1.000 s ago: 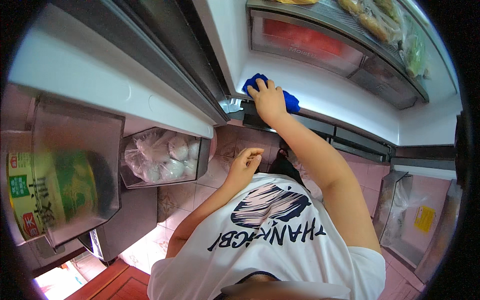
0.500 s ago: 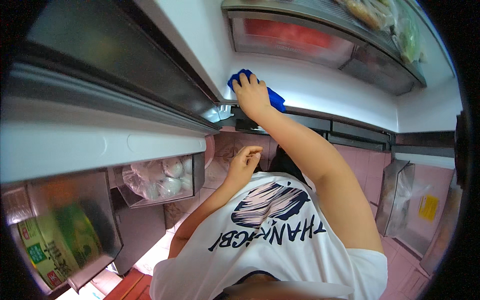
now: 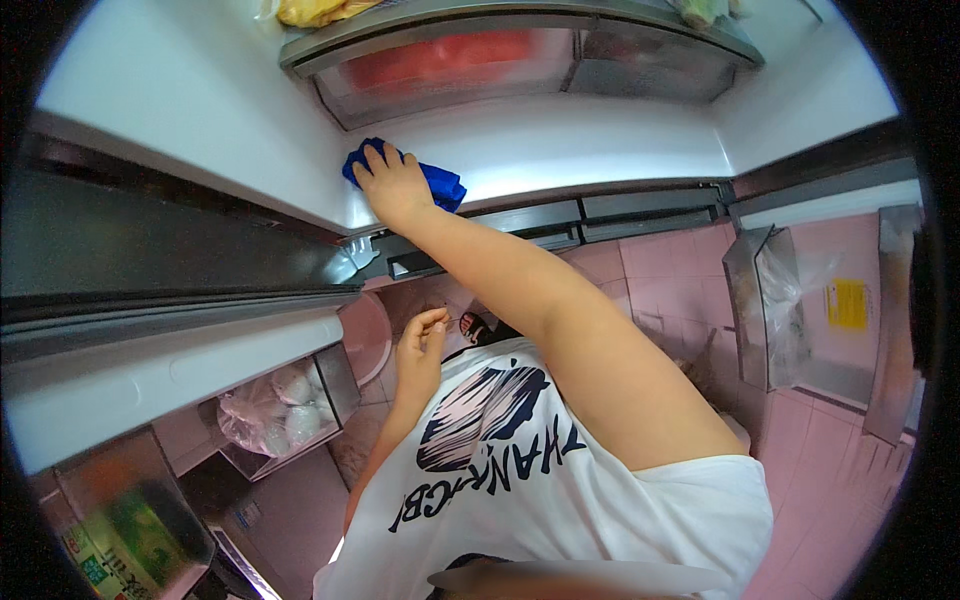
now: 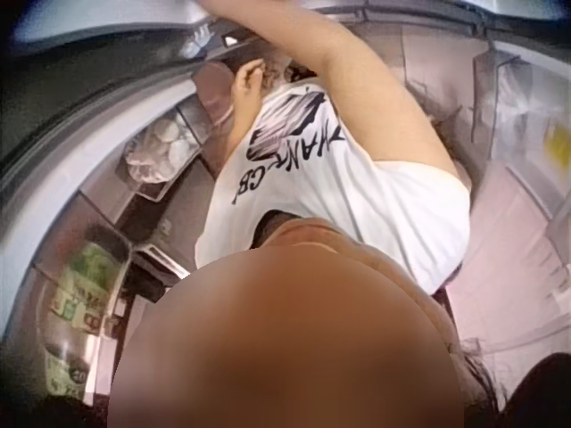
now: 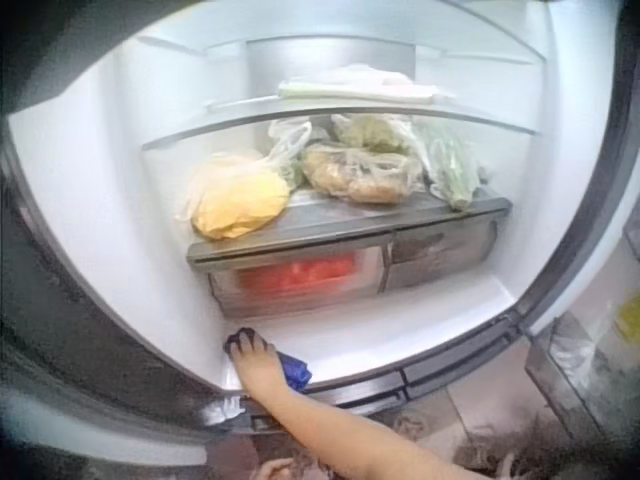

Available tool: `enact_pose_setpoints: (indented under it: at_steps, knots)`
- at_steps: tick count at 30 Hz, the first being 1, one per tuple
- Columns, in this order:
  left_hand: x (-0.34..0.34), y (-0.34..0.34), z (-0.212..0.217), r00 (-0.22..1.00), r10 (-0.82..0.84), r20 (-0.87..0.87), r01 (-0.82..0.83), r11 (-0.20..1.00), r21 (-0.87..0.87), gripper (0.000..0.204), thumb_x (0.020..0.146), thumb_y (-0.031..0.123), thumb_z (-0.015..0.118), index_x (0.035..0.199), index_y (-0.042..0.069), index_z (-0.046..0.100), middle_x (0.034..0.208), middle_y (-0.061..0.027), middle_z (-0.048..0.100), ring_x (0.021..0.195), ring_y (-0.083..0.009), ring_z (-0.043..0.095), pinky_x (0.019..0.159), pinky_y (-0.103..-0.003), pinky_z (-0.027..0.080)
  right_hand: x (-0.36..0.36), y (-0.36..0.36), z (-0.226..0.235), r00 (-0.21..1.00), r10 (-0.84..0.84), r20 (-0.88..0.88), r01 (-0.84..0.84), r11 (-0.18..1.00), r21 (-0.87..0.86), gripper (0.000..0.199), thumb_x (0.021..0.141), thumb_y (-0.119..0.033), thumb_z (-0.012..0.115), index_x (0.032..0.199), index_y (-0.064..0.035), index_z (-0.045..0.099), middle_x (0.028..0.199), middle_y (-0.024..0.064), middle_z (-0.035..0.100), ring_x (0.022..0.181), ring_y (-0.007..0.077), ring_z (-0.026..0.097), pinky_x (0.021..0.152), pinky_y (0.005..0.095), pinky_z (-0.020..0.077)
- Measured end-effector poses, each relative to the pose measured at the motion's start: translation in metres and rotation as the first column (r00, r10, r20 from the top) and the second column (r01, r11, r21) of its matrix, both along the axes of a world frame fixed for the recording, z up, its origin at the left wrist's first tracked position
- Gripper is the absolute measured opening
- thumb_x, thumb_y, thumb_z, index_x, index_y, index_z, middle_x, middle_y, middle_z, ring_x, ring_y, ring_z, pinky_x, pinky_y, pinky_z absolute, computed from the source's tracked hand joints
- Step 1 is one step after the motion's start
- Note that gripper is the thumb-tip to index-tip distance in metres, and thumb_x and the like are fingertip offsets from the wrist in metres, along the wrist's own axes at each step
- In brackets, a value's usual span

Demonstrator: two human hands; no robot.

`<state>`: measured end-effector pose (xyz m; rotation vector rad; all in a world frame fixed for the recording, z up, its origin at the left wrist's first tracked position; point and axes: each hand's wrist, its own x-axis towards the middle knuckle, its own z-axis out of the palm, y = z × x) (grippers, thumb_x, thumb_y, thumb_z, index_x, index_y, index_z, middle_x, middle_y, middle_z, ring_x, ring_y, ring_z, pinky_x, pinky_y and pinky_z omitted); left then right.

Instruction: The person cleans the interior of a refrigerator using a blue cloth. They wipe the shelves and walls, move packaged food items aside to reach different areas, and clean the door compartments and drawers.

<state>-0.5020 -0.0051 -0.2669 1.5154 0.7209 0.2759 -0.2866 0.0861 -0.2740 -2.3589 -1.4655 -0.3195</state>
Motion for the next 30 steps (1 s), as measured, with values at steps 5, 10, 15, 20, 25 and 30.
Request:
enact_pose_setpoints:
  at_steps: [5,10,15,20,25,30]
  knots:
    - [0.015,-0.006,0.002,0.995,-0.092,-0.026,0.093,0.996,0.014,0.023,0.093,0.011,0.053,0.112,-0.001,0.059,0.105,-0.0101,0.064,0.096,-0.0143,0.060,0.085,-0.026,0.046,0.005,-0.034,-0.004,1.000,-0.023,-0.021,0.025,0.993,0.113,0.038,0.083,-0.015,0.051,0.120,-0.0101,0.058,0.130,0.0149,0.051,0.119,0.0330,0.048,0.090,0.0458,0.0429]
    - [0.040,-0.014,-0.002,0.986,-0.167,-0.003,0.167,0.986,-0.016,0.022,0.093,0.011,0.054,0.111,0.000,0.060,0.102,-0.0084,0.064,0.092,-0.0131,0.059,0.083,-0.025,0.046,0.031,-0.079,0.002,0.991,-0.115,-0.071,0.123,0.984,0.129,0.040,0.082,-0.014,0.051,0.122,-0.0100,0.057,0.132,0.0154,0.050,0.122,0.0339,0.046,0.100,0.0514,0.0359]
    - [0.075,-0.025,0.001,0.970,-0.245,0.017,0.245,0.969,-0.027,0.022,0.093,0.011,0.054,0.111,0.001,0.060,0.102,-0.0074,0.063,0.090,-0.0119,0.058,0.081,-0.025,0.046,0.085,-0.130,0.007,0.955,-0.282,-0.094,0.291,0.952,0.093,0.042,0.081,-0.010,0.050,0.123,-0.0103,0.057,0.131,0.0156,0.051,0.121,0.0340,0.047,0.102,0.0521,0.0340]
    - [0.108,-0.032,0.006,0.958,-0.285,0.023,0.285,0.958,0.006,0.022,0.093,0.012,0.054,0.111,0.001,0.061,0.101,-0.0073,0.063,0.090,-0.0113,0.058,0.080,-0.024,0.046,0.138,-0.207,0.015,0.899,-0.428,-0.091,0.434,0.898,0.067,0.042,0.080,-0.005,0.050,0.121,-0.0079,0.058,0.130,0.0180,0.051,0.119,0.0354,0.049,0.101,0.0470,0.0369]
    - [0.148,-0.044,0.014,0.936,-0.352,0.025,0.353,0.936,-0.009,0.022,0.093,0.012,0.054,0.110,0.001,0.060,0.101,-0.0074,0.063,0.088,-0.0118,0.058,0.080,-0.025,0.046,0.160,-0.303,0.006,0.812,-0.584,-0.004,0.583,0.811,0.045,0.045,0.078,-0.003,0.052,0.124,-0.0057,0.054,0.131,0.0194,0.050,0.119,0.0374,0.047,0.099,0.0445,0.0381]
    - [0.191,-0.055,0.026,0.907,-0.418,0.050,0.418,0.908,0.023,0.021,0.092,0.011,0.054,0.109,0.000,0.061,0.102,-0.0088,0.064,0.091,-0.0135,0.060,0.081,-0.025,0.046,0.158,-0.376,0.022,0.619,-0.783,-0.061,0.776,0.622,-0.105,0.052,0.076,0.000,0.055,0.127,-0.0050,0.052,0.137,0.0186,0.044,0.124,0.0392,0.042,0.099,0.0459,0.0379]
